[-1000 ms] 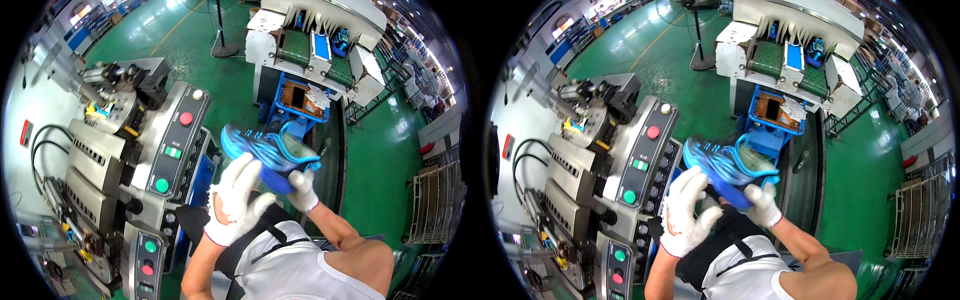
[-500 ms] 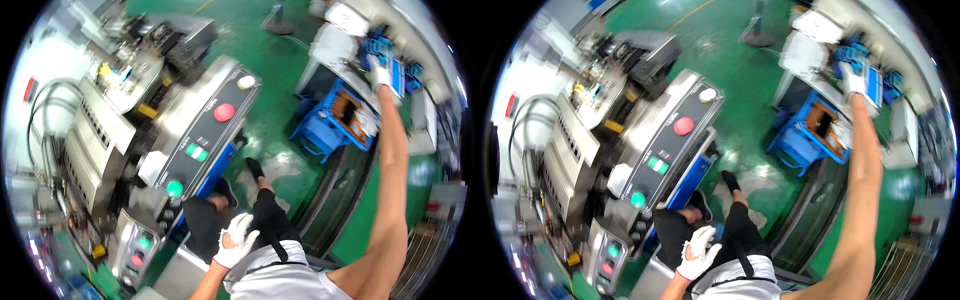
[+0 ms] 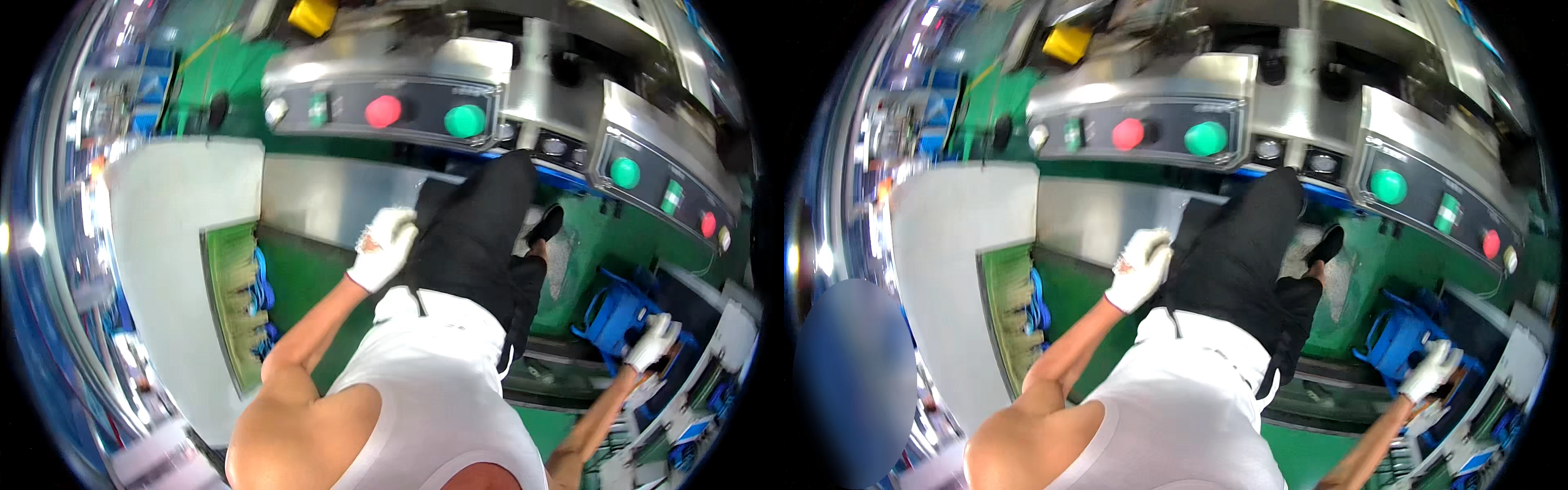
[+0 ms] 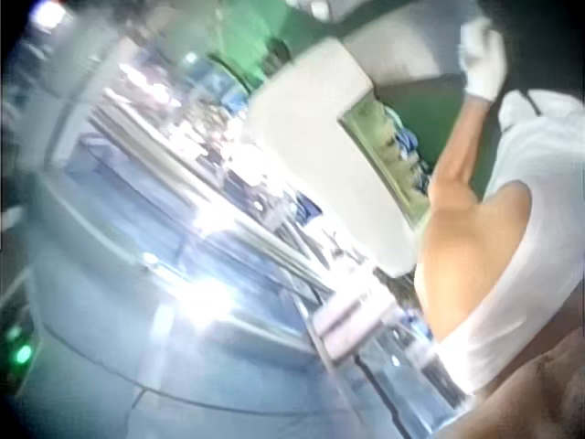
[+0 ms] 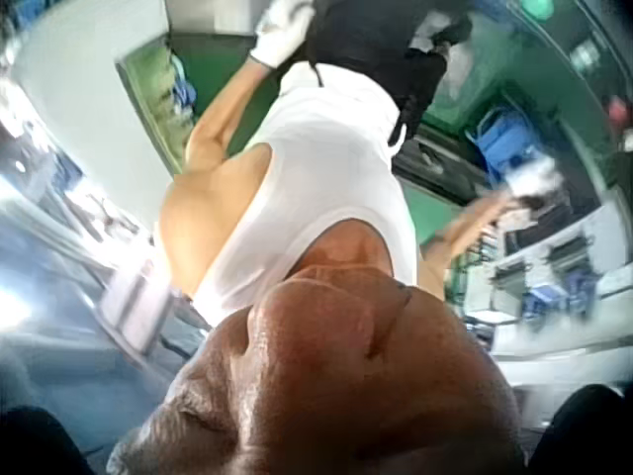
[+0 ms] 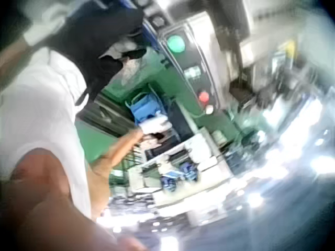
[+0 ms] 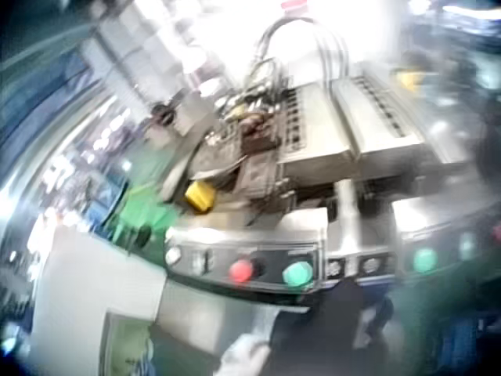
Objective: The person repeatedly picks up blue and black shoe components, places them into a machine fixture, presses a button to activate the machine, and then removes the processed components. The person handles the shoe parts one at a time in a continuous loop throughout the video.
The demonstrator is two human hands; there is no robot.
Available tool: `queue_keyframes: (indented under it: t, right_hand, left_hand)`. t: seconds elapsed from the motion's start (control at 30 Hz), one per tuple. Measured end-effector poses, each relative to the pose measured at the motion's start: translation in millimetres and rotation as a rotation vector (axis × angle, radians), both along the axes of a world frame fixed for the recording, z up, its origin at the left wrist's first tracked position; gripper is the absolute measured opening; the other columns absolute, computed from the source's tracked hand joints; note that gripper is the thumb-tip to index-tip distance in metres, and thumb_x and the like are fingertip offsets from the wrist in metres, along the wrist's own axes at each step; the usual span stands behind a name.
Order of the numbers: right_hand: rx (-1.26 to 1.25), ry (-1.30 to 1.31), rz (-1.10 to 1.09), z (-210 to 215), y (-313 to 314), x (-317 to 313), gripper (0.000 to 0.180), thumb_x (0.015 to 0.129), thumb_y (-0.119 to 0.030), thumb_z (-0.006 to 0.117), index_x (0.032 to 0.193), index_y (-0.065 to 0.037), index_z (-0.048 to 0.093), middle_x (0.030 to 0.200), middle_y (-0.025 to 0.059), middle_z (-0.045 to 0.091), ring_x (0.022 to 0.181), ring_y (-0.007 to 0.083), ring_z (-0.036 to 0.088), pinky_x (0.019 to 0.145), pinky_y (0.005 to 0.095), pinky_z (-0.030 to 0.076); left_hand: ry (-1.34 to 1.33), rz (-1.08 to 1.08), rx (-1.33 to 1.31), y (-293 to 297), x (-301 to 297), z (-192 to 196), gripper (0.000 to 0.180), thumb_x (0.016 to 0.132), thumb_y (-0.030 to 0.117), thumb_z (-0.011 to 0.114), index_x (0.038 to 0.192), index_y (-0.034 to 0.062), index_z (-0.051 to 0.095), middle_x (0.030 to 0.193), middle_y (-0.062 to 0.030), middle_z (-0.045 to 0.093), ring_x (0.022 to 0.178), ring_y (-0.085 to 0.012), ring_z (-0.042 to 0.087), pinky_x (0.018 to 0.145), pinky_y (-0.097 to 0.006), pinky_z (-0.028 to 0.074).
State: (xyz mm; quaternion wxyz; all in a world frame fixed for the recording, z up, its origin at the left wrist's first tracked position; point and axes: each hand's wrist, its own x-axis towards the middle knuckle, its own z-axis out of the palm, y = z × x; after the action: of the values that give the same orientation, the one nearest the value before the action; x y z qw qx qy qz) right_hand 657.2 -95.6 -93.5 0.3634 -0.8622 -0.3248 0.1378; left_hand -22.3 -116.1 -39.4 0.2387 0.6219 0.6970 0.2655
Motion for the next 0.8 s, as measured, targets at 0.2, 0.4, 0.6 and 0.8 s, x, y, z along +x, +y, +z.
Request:
queue_keyframes:
  t: [0.2,0.4,0.6,0.8]
  right_hand:
    - [-0.054,0.288,0.455,-28,20,-210,0.067,0.106,-0.022,0.067,0.160,0.004,0.036,0.152,0.0222,0.052,0.119,0.0261,0.066,0.103,0.0368,0.058]
    - [-0.350,-0.079,0.937,0,59,-266,0.070,0.103,-0.025,0.069,0.160,0.001,0.038,0.157,0.0223,0.050,0.127,0.0325,0.064,0.107,0.0417,0.052]
    - [-0.687,-0.746,1.076,9,109,-261,0.076,0.099,-0.048,0.067,0.156,-0.004,0.045,0.142,0.0262,0.062,0.122,0.0441,0.064,0.104,0.0489,0.050]
    - [-0.375,-1.215,1.419,-16,151,-159,0.065,0.100,-0.045,0.067,0.152,-0.009,0.051,0.119,0.0248,0.072,0.112,0.0400,0.068,0.095,0.0491,0.053]
  left_hand:
    - [0.282,0.807,-0.107,-212,-162,-82,0.027,0.099,0.019,0.067,0.122,0.0044,0.068,0.118,-0.0179,0.067,0.109,-0.0340,0.067,0.098,-0.046,0.052]
    - [0.727,1.543,-0.598,-429,-205,-71,0.065,0.090,0.032,0.075,0.146,0.0053,0.052,0.135,-0.0251,0.060,0.127,-0.0432,0.056,0.104,-0.054,0.049]
    - [0.420,2.115,-0.877,-559,-232,-43,0.087,0.096,0.064,0.058,0.163,0.0133,0.036,0.160,-0.0220,0.043,0.135,-0.0466,0.055,0.109,-0.057,0.048]
    - [0.156,1.908,-0.837,-633,-283,-114,0.079,0.101,0.059,0.048,0.158,0.0040,0.044,0.161,-0.0230,0.046,0.145,-0.0413,0.047,0.119,-0.048,0.039]
